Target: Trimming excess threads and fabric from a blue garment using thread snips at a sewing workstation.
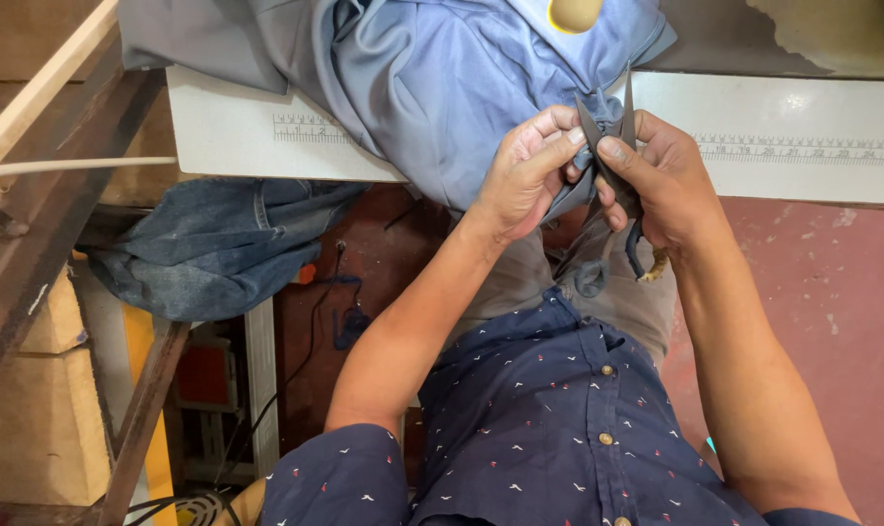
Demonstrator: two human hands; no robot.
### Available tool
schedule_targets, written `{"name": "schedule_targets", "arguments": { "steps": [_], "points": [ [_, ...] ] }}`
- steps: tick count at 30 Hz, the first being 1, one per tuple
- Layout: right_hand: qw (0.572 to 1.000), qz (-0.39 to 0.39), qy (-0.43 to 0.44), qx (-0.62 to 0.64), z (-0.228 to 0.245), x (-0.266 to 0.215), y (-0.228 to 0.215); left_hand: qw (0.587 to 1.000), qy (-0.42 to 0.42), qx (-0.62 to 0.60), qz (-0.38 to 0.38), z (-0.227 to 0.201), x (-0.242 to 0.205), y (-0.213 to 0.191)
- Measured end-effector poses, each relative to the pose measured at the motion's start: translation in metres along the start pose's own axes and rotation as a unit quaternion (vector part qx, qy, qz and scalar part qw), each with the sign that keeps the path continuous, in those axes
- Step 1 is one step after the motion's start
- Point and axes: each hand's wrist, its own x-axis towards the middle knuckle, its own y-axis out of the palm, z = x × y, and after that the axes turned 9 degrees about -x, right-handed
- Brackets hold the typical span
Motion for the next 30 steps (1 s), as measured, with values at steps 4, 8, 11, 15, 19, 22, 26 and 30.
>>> {"name": "schedule_targets", "arguments": {
  "steps": [4,8,11,15,19,22,26,30],
  "points": [
    [0.999,-0.002,-0.01,-0.049,-0.006,0.0,-0.01,0.998,0.028,0.059,-0.019,0.006,0.003,-0.005],
    [0.982,-0.045,-0.051,-0.179,0.013,-0.014,-0.019,0.97,0.089,0.224,-0.042,0.003,0.008,-0.004],
    [0.891,-0.13,-0.035,-0.433,0.056,-0.016,-0.004,0.934,0.1,0.341,-0.049,-0.014,-0.004,0.027],
    [0.83,-0.088,-0.06,-0.548,0.058,-0.005,-0.017,0.891,0.108,0.435,-0.072,-0.026,-0.013,0.055],
    [0.782,-0.048,-0.147,-0.604,0.063,-0.003,-0.02,0.85,0.139,0.506,-0.053,-0.034,-0.013,0.062],
    [0.779,0.004,-0.191,-0.597,0.065,0.002,-0.028,0.831,0.15,0.535,-0.023,-0.037,-0.01,0.061],
    [0.754,-0.023,-0.172,-0.634,0.053,0.023,-0.064,0.813,0.167,0.556,-0.039,-0.025,-0.004,0.053],
    [0.688,-0.087,-0.149,-0.705,0.022,0.05,-0.102,0.803,0.216,0.554,-0.035,-0.009,-0.01,0.049]
  ]
}}
